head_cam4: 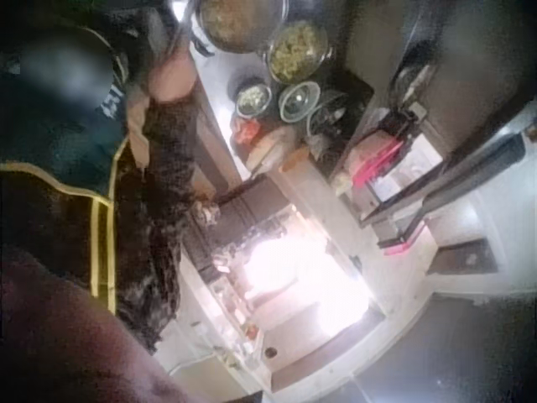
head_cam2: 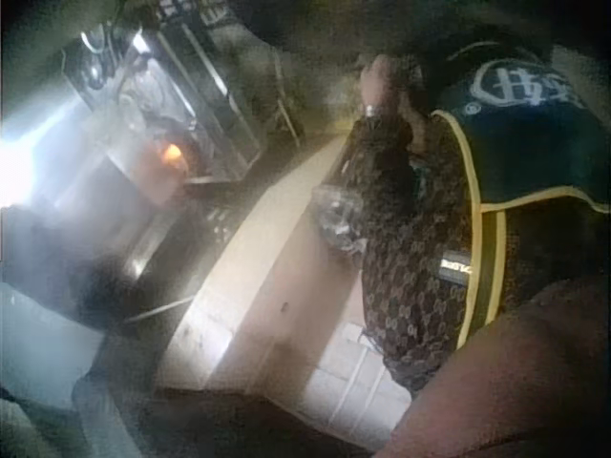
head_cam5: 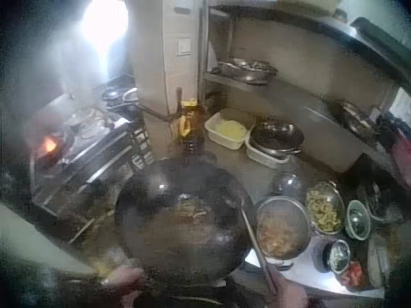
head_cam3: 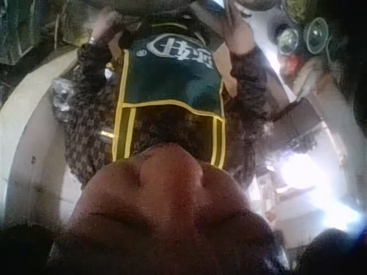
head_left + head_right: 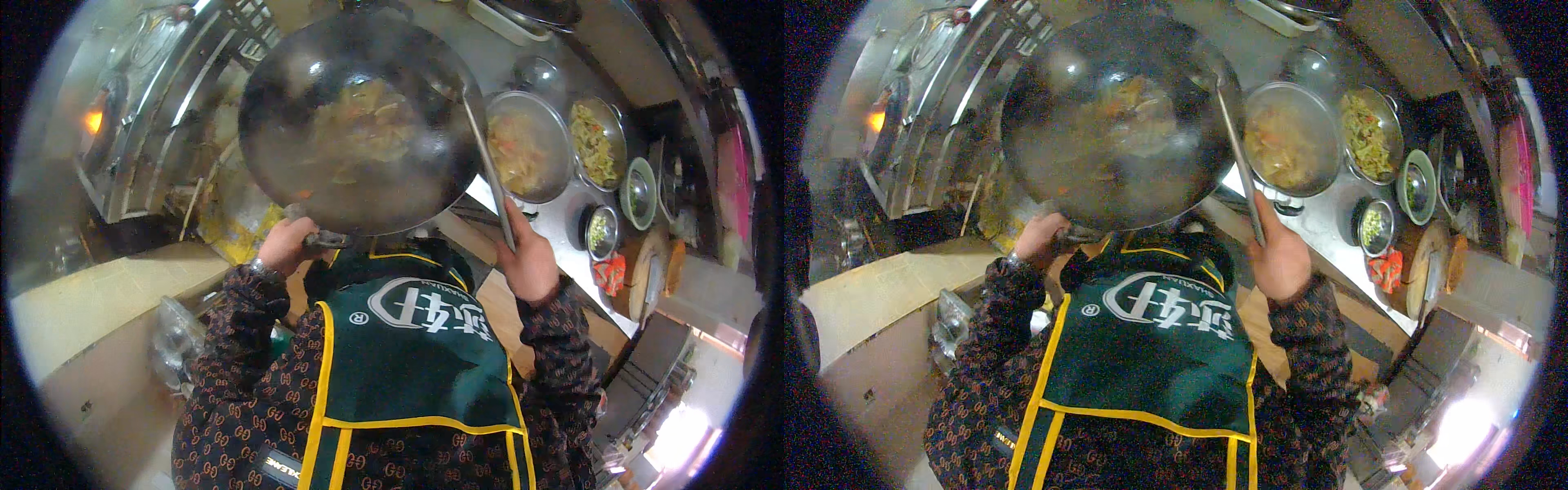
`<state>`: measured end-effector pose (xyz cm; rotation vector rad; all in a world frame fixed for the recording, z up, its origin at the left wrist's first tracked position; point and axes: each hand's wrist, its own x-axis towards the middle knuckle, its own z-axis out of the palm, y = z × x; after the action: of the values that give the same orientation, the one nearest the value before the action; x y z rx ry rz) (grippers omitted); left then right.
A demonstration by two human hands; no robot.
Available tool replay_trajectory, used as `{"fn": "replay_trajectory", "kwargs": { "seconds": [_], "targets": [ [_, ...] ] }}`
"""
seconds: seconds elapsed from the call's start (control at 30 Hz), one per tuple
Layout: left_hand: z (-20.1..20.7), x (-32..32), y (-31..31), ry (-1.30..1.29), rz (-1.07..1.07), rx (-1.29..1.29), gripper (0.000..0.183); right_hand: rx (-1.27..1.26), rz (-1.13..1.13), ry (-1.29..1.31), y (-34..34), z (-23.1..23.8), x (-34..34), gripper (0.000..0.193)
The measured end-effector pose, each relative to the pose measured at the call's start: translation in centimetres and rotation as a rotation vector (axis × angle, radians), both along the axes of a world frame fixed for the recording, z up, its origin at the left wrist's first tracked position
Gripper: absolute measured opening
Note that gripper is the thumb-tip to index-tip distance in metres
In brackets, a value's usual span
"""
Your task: The person stir-fries sliced vegetables in a wok over a gas burner, adding water and seasonings, then transfers the cooked mixture into a metal bowl. The person also cleans the wok with a brush and water before adding oil and aromatics for the next step.
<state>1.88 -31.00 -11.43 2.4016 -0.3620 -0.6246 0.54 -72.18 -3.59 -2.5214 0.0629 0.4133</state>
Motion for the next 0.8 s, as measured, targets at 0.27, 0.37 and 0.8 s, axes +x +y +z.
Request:
{"fn": "replay_trajectory", "kwargs": {
  "seconds": [0.27, 0.37, 0.8],
  "targets": [
    [0.3, 0.2, -1.0, 0.003, -0.001, 0.053, 0.027, 1.004, -0.221, 0.833, 4.0, -1.9, 2.8, 0.070],
    [-0.2, 0.9, -1.0, 0.001, 0.000, -0.087, 0.031, 1.275, -0.336, 0.993, 3.2, -0.3, 2.2, 0.067],
    [0.8, 0.2, -0.2, -0.095, -0.023, 0.050, 0.033, 1.534, -0.553, 0.865, -5.0, 4.8, -5.3, 0.073]
  ]
}}
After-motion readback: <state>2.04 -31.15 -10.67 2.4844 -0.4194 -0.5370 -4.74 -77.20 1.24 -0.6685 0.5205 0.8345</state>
